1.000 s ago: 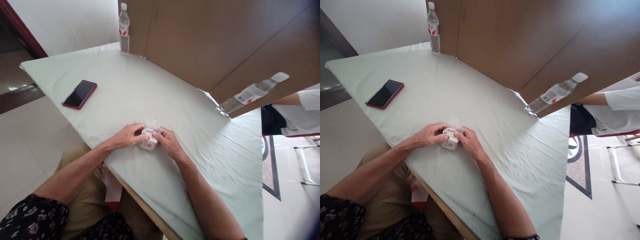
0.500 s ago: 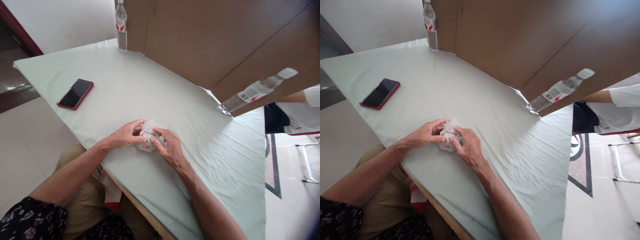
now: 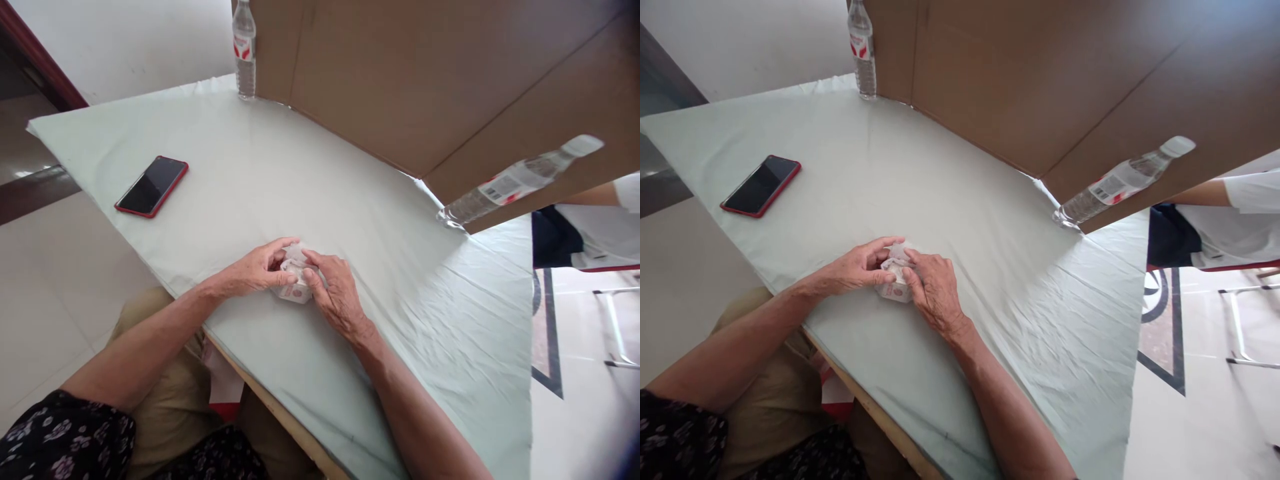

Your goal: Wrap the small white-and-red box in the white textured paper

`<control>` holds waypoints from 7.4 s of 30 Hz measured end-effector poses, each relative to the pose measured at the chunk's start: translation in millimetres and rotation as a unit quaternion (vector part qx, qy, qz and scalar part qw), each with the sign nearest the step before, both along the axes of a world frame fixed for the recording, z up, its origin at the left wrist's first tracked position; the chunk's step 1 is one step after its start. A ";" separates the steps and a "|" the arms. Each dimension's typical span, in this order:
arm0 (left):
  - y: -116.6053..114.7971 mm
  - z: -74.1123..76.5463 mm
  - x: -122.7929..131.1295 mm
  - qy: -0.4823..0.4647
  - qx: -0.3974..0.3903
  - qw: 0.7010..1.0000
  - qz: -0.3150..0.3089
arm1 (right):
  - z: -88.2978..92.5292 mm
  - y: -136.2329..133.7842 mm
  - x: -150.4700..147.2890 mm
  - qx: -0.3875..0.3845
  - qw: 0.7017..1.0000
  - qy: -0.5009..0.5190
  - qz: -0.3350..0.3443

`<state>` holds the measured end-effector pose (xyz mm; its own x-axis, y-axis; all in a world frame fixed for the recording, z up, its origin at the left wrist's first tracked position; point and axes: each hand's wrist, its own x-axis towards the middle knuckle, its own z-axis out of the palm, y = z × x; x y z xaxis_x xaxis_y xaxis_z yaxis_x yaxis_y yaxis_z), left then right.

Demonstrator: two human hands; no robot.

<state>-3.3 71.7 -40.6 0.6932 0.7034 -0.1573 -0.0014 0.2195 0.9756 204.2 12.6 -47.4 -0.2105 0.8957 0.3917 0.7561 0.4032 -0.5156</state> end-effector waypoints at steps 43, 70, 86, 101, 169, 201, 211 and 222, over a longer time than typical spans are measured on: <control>-0.2 7.7 4.0 0.018 -0.008 1.000 0.023 | 5.2 46.9 -8.6 -0.206 0.855 0.469 -0.084; -2.6 2.8 6.1 0.071 0.082 0.991 0.074 | 25.8 5.4 -4.5 0.149 0.983 -0.086 0.072; -2.9 4.1 6.5 0.096 0.112 0.986 0.076 | 22.7 -2.7 -9.7 0.079 0.992 -0.010 0.097; -4.2 4.2 4.6 0.092 0.109 0.985 0.096 | 7.3 16.5 25.4 -0.111 0.986 -0.001 0.121; -1.8 -5.9 -3.9 0.203 0.357 0.911 0.037 | 11.0 20.4 -4.3 0.093 0.993 -0.064 0.039; 5.4 12.0 -4.5 0.022 0.007 0.998 0.062 | 42.9 107.7 13.9 0.063 0.985 0.118 -0.107; 5.9 10.9 -6.4 0.019 0.042 0.994 0.097 | 51.5 14.1 -5.3 -0.056 0.973 -0.202 0.092; 11.0 9.8 -8.6 0.061 0.122 0.962 0.236 | 53.2 25.9 31.1 -0.096 0.978 -0.173 -0.071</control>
<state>-11.9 82.7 -30.7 0.2741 0.9617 -0.0084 0.0730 -0.0121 0.9973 235.2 38.5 5.8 -0.1681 0.9757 0.1406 0.9400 0.2016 -0.2753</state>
